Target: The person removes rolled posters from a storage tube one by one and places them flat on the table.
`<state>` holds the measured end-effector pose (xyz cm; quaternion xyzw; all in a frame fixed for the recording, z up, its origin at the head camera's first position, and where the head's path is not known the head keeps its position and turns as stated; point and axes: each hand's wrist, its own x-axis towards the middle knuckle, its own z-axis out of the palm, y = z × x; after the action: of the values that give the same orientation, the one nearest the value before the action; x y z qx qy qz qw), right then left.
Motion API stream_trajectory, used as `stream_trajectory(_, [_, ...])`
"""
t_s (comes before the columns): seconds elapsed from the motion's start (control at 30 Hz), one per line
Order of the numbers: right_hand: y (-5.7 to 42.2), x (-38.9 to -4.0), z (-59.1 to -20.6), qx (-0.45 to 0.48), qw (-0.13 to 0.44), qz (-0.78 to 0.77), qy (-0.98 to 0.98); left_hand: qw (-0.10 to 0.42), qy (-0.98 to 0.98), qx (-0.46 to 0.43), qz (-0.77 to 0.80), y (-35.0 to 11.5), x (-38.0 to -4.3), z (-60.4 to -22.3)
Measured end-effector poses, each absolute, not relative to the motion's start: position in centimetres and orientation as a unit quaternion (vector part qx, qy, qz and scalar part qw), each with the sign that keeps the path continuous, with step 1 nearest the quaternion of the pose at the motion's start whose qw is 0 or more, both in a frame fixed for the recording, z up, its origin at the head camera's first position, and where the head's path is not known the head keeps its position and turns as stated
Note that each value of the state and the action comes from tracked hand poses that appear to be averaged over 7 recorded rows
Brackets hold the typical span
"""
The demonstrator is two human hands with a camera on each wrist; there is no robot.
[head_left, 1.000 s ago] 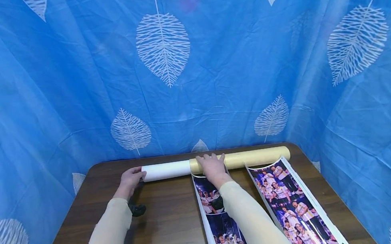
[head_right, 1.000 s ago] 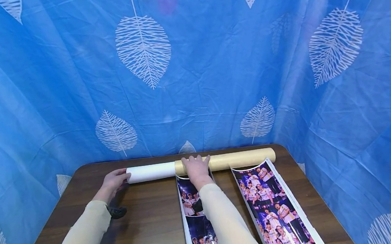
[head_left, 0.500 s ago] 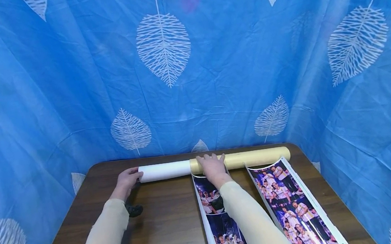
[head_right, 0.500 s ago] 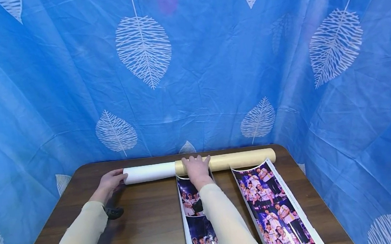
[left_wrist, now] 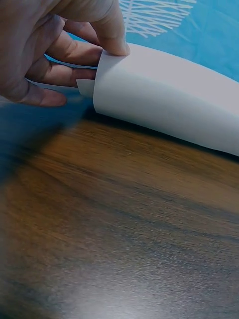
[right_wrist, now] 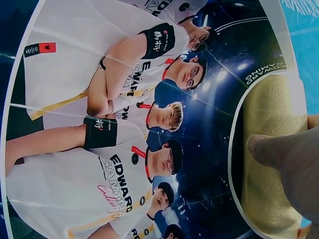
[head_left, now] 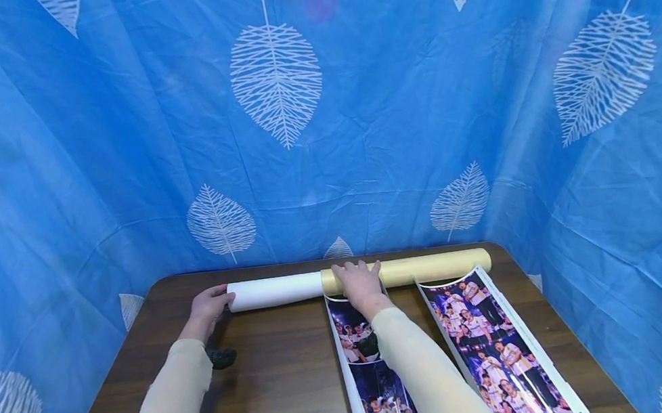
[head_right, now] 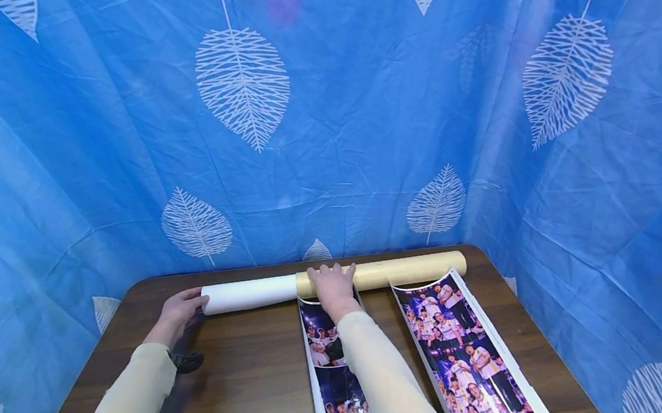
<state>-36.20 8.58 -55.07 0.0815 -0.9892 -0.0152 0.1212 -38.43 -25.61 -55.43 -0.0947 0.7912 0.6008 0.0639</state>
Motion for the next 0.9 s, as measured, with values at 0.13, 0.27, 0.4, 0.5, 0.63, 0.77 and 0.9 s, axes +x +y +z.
stream_trajectory(0.13, [8.6, -36.3, -55.0, 0.079, 0.120, -0.015, -0.990, 0.058, 0.794, -0.098, 0.597, -25.9, -38.3, -55.4])
stream_trajectory(0.27, [8.6, -36.3, -55.1, 0.079, 0.120, -0.014, -0.990, 0.055, 0.798, -0.098, 0.592, -26.0, -38.1, -55.3])
stream_trajectory(0.4, [8.6, -36.3, -55.1, 0.079, 0.120, -0.014, -0.990, 0.052, 0.800, -0.099, 0.589, -26.2, -38.1, -55.2])
stream_trajectory(0.5, [8.6, -36.3, -55.2, 0.078, 0.119, -0.016, -0.990, 0.050, 0.800, -0.101, 0.589, -26.2, -38.1, -55.2])
stream_trajectory(0.63, [8.6, -36.3, -55.1, 0.078, 0.118, -0.016, -0.990, 0.049, 0.801, -0.102, 0.588, -26.4, -38.0, -55.1])
stream_trajectory(0.77, [8.5, -36.1, -55.0, 0.079, 0.115, -0.016, -0.990, 0.048, 0.801, -0.103, 0.587, -26.7, -38.0, -55.1])
stream_trajectory(0.9, [8.6, -36.0, -55.0, 0.079, 0.117, -0.015, -0.990, 0.048, 0.801, -0.108, 0.586, -27.1, -38.1, -55.2])
